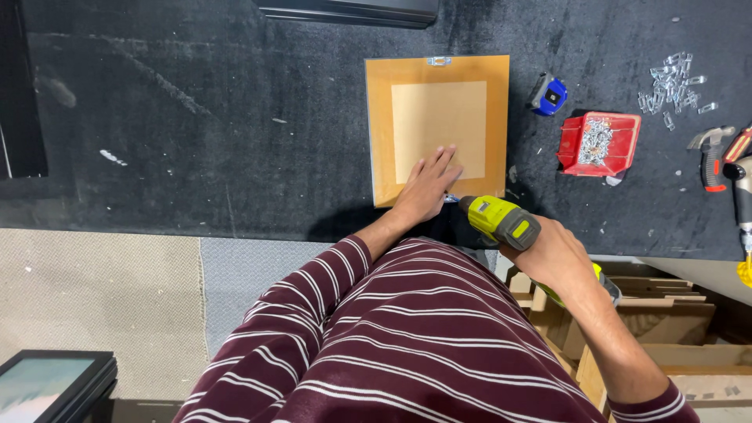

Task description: The person assembles multiple picture frames by inserting artwork and using a power drill to secure hanging hardware with screws.

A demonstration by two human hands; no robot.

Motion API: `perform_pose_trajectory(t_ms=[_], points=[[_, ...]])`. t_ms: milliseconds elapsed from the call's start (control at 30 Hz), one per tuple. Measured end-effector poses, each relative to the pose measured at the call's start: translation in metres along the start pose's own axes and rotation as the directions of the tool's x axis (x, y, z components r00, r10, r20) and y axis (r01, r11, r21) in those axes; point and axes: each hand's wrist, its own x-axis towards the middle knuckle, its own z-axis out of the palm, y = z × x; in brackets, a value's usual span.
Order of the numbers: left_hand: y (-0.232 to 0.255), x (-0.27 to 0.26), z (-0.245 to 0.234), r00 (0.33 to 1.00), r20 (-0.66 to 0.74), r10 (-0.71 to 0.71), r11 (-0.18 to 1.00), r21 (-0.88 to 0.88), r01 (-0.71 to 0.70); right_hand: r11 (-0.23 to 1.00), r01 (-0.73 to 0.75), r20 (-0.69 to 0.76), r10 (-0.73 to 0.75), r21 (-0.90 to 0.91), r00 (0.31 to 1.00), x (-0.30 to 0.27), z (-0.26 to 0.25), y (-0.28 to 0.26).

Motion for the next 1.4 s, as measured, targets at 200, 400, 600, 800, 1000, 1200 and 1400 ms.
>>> perform_pose_trajectory(t_ms=[200,400,600,800,1000,1200,1400], points=[[-0.001,0.000,0.000,1.000,0.016,-0.008,1.000,0.012,0.008,1.000,-0.007,0.005,0.007,-0.008,1.000,0.002,0.000,0.001],[0.001,-0.001,-0.004,1.000,0.013,-0.009,1.000,-0.002,0.009,1.000,-0.009,0.017,0.009,0.000,1.000,0.003,0.001,-0.002],[0.002,-0.003,-0.010,1.000,0.014,0.004,1.000,-0.009,-0.004,1.000,0.023,0.024,-0.023,-0.006,0.999,-0.001,-0.006,-0.007],[-0.001,-0.008,-0.011,0.999,-0.018,0.032,0.999,0.000,-0.032,0.998,0.051,0.041,-0.050,-0.029,0.998,0.004,-0.010,0.006],[-0.012,-0.020,-0.011,0.975,-0.022,0.221,0.971,0.102,-0.218,0.995,0.101,0.009,-0.101,-0.004,0.995,0.007,-0.002,0.028],[-0.013,-0.018,0.000,0.969,-0.146,0.201,0.979,0.068,-0.193,0.985,0.173,-0.012,-0.172,0.023,0.985,0.003,0.000,0.040],[-0.008,-0.020,-0.001,0.971,-0.165,0.172,0.985,0.054,-0.165,0.982,0.188,-0.025,-0.188,-0.003,0.982,0.008,0.006,0.049]])
